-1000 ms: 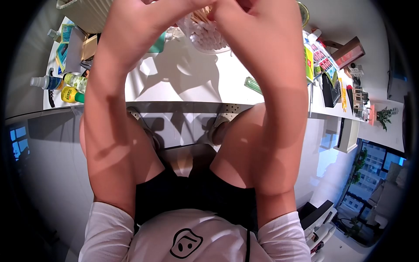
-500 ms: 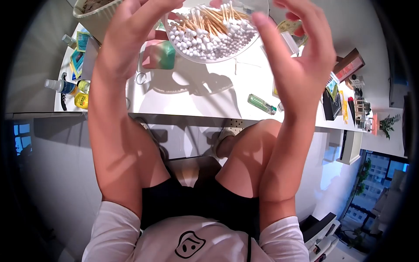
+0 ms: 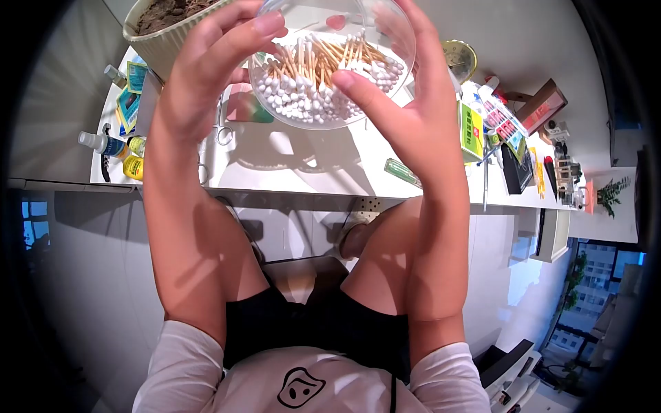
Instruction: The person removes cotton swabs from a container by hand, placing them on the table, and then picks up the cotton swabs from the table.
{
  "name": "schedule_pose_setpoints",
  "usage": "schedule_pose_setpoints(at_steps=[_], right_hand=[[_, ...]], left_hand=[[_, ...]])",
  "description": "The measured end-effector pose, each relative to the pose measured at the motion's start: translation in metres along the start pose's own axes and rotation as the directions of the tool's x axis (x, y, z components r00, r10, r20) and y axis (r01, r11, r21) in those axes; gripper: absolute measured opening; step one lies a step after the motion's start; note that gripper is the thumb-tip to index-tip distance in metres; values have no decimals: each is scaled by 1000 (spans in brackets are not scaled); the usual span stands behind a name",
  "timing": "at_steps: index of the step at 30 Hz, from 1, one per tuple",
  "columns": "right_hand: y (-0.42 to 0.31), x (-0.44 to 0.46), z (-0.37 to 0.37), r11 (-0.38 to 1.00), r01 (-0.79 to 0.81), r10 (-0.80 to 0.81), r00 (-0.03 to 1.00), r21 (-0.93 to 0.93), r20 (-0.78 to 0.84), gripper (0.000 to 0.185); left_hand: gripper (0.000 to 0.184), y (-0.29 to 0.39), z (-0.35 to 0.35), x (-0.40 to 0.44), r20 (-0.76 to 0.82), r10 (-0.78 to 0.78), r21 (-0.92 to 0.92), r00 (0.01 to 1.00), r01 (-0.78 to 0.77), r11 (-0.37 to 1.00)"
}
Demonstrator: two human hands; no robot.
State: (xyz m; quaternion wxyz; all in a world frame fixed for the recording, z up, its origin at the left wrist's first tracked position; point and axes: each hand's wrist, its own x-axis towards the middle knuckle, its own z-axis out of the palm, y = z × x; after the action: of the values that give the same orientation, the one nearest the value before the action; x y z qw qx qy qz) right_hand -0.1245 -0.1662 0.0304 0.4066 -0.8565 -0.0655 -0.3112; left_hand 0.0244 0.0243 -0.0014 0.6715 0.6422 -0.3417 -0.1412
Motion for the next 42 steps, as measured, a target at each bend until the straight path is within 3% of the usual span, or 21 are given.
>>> schedule_pose_setpoints(at_steps=[2, 4, 13, 16, 22, 28, 34, 40, 42], right_hand=[[16, 1, -1, 997, 6, -6, 1000, -79, 2, 89], [28, 0, 1, 988, 14, -15, 1000, -156, -3, 85], [24, 0, 12, 984, -25, 6, 994, -178, -109, 75], [30, 0, 9, 984, 76, -99, 985, -163, -138, 70], [25, 0, 6, 952, 51, -91, 989, -301, -119, 62], [18, 1, 10, 996, 2, -15, 991, -92, -131, 57], [30, -2, 3, 989, -18, 8, 997, -147, -74, 52], [-7, 4, 14, 990, 27, -44, 992, -140, -121, 52], [-9, 5, 24, 977, -30, -13, 980, -209, -199, 59]], left_hand=[[72, 1, 0, 0, 9, 19, 9, 1000, -19, 1000], [69, 1, 1, 0, 39, -54, -62, 998, 57, 996], [68, 2, 8, -2, 28, -80, -9, 996, 80, 997], [68, 1, 8, -2, 29, -90, -22, 996, 91, 996], [67, -2, 6, 1, 35, -81, 38, 996, 80, 996], [67, -1, 6, 1, 35, -94, 46, 995, 92, 995], [69, 3, 9, -1, 26, -80, 64, 996, 78, 995], [62, -1, 16, -2, -21, -59, 10, 998, 59, 998], [61, 0, 17, -2, -9, -60, 17, 998, 60, 998]])
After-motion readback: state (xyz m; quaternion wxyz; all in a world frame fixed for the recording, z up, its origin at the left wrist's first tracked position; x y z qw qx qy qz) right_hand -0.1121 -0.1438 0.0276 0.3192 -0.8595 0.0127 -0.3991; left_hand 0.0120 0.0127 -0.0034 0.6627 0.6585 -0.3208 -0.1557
